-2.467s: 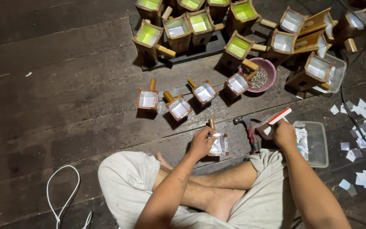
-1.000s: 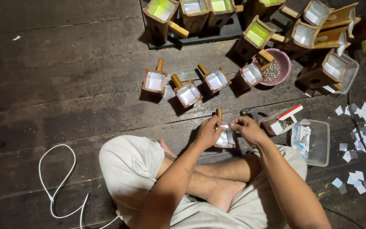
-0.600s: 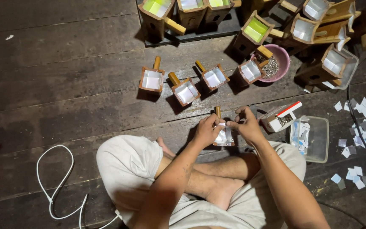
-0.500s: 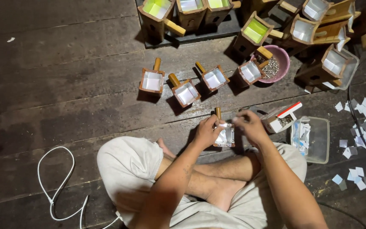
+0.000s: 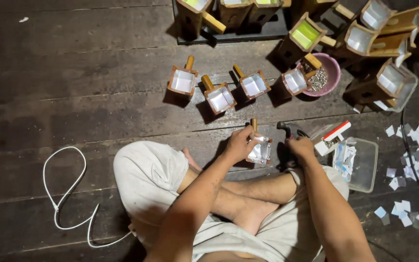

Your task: Assembling small wooden lanterns using a power drill and a hammer while sitting on the floor.

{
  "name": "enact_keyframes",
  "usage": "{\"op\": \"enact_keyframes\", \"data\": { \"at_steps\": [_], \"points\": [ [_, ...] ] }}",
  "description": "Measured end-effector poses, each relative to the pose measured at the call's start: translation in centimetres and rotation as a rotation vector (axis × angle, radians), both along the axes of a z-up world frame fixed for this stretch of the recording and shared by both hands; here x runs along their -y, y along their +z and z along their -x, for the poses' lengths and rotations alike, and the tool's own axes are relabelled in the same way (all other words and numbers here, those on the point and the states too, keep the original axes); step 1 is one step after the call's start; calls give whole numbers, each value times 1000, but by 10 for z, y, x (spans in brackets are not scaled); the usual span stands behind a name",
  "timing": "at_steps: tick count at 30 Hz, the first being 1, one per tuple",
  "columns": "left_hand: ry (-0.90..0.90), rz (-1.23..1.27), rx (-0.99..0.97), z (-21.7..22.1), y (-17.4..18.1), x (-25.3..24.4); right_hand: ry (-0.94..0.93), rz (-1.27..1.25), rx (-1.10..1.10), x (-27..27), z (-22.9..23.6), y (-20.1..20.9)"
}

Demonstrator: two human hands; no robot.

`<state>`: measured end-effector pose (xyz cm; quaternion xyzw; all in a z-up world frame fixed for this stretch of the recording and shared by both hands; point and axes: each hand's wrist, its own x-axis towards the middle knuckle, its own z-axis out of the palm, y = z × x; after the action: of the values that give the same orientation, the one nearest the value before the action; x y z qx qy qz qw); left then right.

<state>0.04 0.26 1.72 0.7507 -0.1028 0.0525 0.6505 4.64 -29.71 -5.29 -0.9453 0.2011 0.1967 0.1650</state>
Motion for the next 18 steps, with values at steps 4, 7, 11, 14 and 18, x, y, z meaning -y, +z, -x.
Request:
{"op": "enact_keyframes", "data": {
  "at_steps": [4, 7, 11, 14, 18],
  "points": [
    [-13, 6, -21, 2, 4, -2, -374, -621, -21, -41, 25, 91],
    [-10, 1, -44, 0, 5, -2, -343, -912, 139, -72, 59, 153],
    [-5, -20, -60, 3, 5, -1, 210, -480, 532, -122, 106, 248],
    [17, -47, -53, 2, 9, -1, 125, -236, 516, -104, 142, 216],
    [10, -56, -69, 3, 1, 2, 286, -98, 404, -107, 132, 181]
  ]
}}
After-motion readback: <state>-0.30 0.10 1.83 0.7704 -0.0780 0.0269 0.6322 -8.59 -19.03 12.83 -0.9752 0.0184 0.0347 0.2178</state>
